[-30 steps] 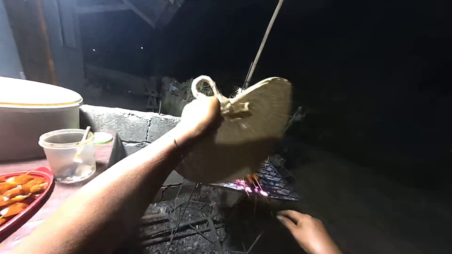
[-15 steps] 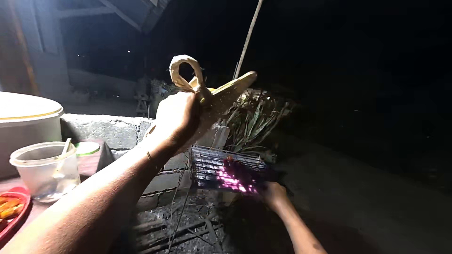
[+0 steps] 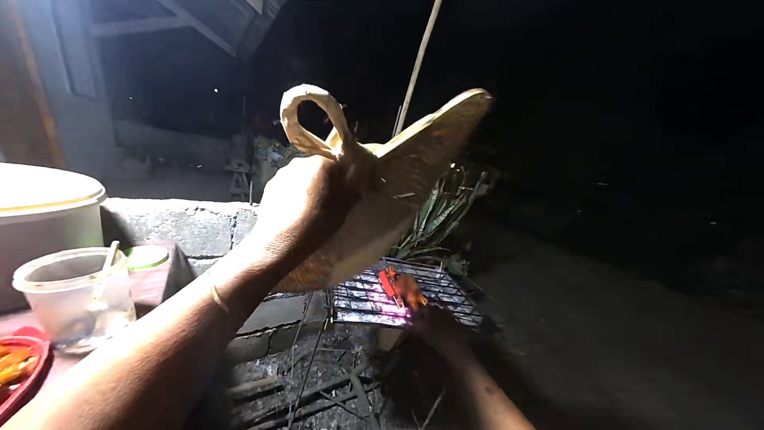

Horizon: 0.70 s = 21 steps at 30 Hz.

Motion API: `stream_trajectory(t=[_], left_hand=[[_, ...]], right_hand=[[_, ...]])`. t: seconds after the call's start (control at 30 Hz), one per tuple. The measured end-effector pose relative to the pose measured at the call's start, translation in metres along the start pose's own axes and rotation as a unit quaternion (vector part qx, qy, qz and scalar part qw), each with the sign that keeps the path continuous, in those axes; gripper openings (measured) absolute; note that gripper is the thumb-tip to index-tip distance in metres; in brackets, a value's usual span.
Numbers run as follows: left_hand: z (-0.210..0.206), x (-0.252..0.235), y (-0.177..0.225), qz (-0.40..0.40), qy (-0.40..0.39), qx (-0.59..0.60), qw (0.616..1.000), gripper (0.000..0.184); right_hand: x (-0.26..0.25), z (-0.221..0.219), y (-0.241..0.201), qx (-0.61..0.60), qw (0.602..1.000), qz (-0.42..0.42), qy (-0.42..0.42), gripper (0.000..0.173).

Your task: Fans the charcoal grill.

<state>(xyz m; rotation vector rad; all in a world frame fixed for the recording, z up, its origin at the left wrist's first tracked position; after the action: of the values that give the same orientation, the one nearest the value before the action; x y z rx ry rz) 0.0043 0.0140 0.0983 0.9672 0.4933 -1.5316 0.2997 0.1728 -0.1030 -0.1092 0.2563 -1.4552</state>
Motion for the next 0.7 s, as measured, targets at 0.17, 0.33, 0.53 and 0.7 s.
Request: stream_trajectory(t=[0.17, 0.33, 0.53, 0.7], left_hand=[[0.015, 0.008, 0.022, 0.092, -0.083, -0.008, 0.992, 0.030], [0.014, 0.007, 0.010, 0.128, -0.061, -0.057, 0.988, 0.029], [0.017, 0.010, 0.001, 0.134, -0.067, -0.067, 0.986, 0.032], [0.024, 0.010, 0.005, 0.127, -0.071, -0.067, 0.987, 0.033]], right_hand=[[0.001, 0.002, -0.005, 0.026, 0.998, -0.034, -0.056, 0.041], [-0.011, -0.007, -0.001, 0.002, 0.998, -0.051, -0.047, 0.049], [-0.007, -0.005, -0.009, 0.016, 0.998, -0.038, -0.042, 0.051], [-0.004, -0.004, -0.016, 0.048, 0.996, -0.046, -0.055, 0.049]])
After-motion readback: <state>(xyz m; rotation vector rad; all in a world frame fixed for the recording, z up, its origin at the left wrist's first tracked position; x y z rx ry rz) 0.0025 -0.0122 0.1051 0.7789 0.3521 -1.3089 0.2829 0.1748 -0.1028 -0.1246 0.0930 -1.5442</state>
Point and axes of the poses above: each hand's wrist, its own x-axis away from the middle knuckle, its own z-axis out of the back of the hand, y = z × x, the point moved 4 cm from there along -x, towards the middle knuckle, and after that the axes turned 3 degrees about -z, right-handed, at the moved point
